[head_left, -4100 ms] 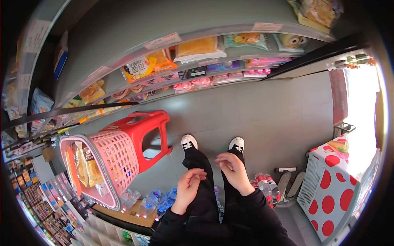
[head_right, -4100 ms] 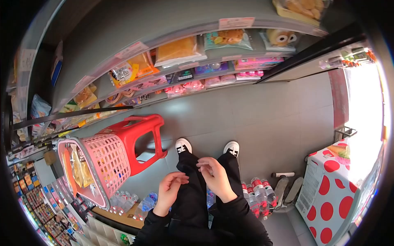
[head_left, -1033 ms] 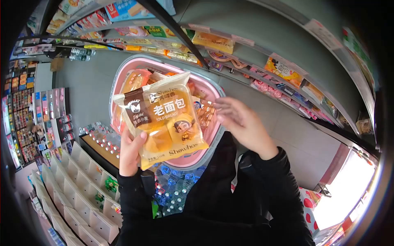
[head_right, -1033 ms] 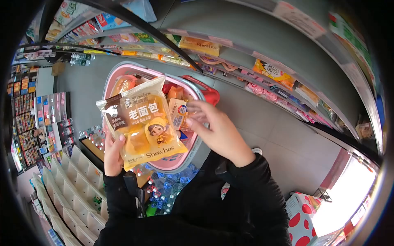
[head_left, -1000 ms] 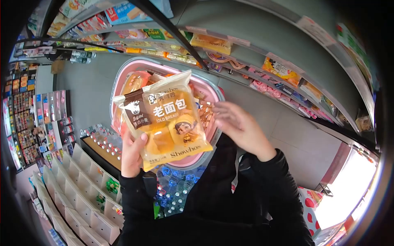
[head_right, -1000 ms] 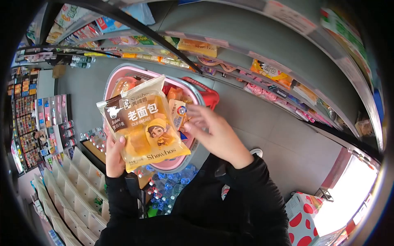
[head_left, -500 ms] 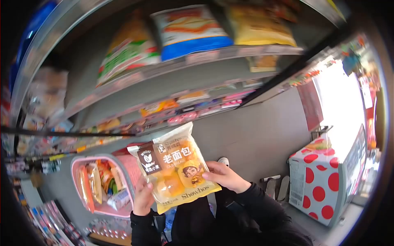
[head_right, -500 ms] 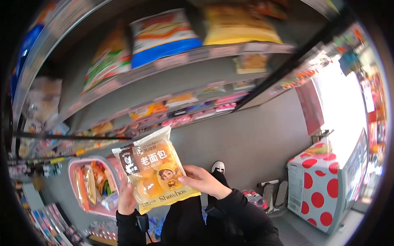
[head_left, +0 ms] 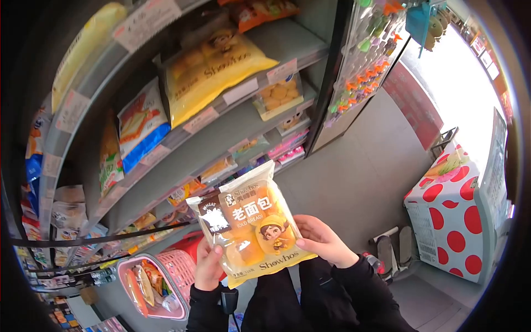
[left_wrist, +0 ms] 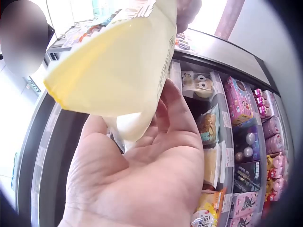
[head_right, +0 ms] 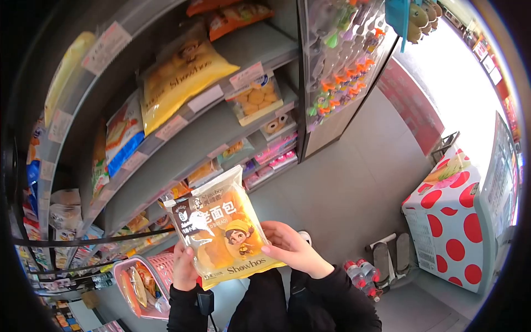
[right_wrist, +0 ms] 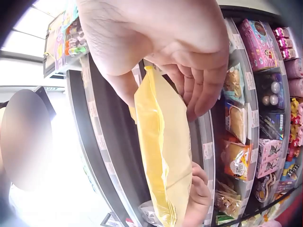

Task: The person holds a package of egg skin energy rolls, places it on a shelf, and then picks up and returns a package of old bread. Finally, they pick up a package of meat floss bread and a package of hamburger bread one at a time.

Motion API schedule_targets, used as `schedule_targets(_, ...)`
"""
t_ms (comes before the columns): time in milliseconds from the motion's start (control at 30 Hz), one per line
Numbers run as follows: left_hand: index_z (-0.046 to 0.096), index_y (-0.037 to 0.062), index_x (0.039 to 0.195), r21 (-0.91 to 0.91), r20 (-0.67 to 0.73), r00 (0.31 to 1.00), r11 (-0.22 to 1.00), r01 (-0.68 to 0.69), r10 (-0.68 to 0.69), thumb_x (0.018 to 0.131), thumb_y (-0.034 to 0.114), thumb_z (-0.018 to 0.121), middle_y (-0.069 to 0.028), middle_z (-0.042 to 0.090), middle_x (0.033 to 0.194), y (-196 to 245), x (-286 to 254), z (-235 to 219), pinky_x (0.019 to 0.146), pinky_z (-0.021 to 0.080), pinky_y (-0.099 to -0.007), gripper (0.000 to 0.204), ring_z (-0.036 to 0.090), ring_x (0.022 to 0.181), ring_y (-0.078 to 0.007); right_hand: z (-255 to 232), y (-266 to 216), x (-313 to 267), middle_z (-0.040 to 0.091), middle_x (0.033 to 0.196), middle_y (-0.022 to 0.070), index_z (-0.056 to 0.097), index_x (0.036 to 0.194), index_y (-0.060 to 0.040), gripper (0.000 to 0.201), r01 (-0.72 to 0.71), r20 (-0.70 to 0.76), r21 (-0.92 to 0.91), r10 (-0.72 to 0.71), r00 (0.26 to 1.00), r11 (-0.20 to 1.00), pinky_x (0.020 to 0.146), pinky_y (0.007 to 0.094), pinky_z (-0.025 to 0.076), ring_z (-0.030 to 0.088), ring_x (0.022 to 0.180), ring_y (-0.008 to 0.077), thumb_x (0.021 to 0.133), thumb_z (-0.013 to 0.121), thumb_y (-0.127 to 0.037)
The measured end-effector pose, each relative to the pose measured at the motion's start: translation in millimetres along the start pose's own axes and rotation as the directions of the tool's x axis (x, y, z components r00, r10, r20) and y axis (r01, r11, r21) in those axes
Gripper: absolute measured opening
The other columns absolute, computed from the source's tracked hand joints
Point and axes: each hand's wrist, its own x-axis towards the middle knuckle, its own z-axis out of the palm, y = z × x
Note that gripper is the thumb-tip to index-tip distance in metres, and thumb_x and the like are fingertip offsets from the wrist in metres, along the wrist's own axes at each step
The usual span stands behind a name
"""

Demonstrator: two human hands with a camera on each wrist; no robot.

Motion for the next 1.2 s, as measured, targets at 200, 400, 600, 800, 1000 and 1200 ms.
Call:
schedule_targets(200,0.036,-0.0029,0.117,-0.024,0.037,0.999,0.999,0.022,-0.021,0.074,0.024,0.063,-0.0099,0.05,0.109,-2,12,15,0.086,0.04,-0.0312,0.058,0.05,0.1,-0.0189,-17,-12,-5,0.047,0.107,0.0106,0.032,0.118,0.0043,0.046,-0.008,-0.01,0.006,0.008,1.0,1.0,0.086,0.028,0.038,0.047,0.1,0.0149,0.081,0.054,-0.012)
schedule_targets(400,0.036,-0.003,0.117,-0.062,-0.014,1.0,0.998,0.001,-0.002,0.076,0.02,0.059,-0.011,0.05,0.11,-5,15,25,0.086,0.039,-0.0322,0.052,0.05,0.1,-0.0197,-24,-11,-3,0.047,0.108,0.0109,0.033,0.118,0.0042,0.046,-0.007,-0.015,0.045,0.008,1.0,0.999,0.086,0.0285,0.038,0.048,0.1,0.0154,0.081,0.054,-0.011)
schedule_targets(600,0.035,-0.0032,0.117,-0.062,-0.026,1.0,0.998,0.004,-0.006,0.076,0.018,0.057,-0.0112,0.049,0.11,-4,7,28,0.086,0.039,-0.0323,0.051,0.049,0.101,-0.0203,-24,-14,-3,0.049,0.107,0.0115,0.035,0.117,0.0056,0.045,-0.015,-0.018,0.025,0.015,1.0,1.0,0.084,0.028,0.04,0.049,0.098,0.0159,0.08,0.055,-0.01)
schedule_targets(800,0.036,-0.0023,0.117,0.051,-0.097,0.979,0.983,-0.174,0.179,0.072,0.022,0.064,-0.0107,0.049,0.11,24,5,46,0.086,0.04,-0.0322,0.058,0.049,0.1,-0.0203,-14,-36,4,0.049,0.108,0.0122,0.035,0.118,0.0058,0.048,0.027,0.023,0.046,-0.028,0.999,0.999,0.085,0.0283,0.039,0.049,0.099,0.0159,0.079,0.056,-0.011)
schedule_targets(1000,0.036,-0.0029,0.116,0.215,-0.182,0.928,0.934,-0.286,0.326,0.074,0.027,0.059,-0.0117,0.049,0.108,54,15,72,0.084,0.04,-0.031,0.057,0.051,0.098,-0.0209,4,-58,25,0.05,0.1,0.0108,0.038,0.112,0.0035,0.042,0.221,0.02,0.057,-0.223,0.975,0.974,0.08,0.0265,0.041,0.05,0.092,0.0132,0.08,0.057,-0.016)
schedule_targets(1200,0.034,0.0012,0.121,0.05,-0.387,0.859,0.938,-0.344,0.335,0.084,0.038,0.037,-0.0106,0.047,0.113,77,26,103,0.089,0.036,-0.0341,0.052,0.046,0.105,-0.0225,7,-97,43,0.046,0.11,0.0138,0.033,0.118,0.0047,0.046,0.247,0.183,0.125,-0.267,0.946,0.961,0.087,0.0306,0.036,0.045,0.103,0.0175,0.081,0.054,-0.013)
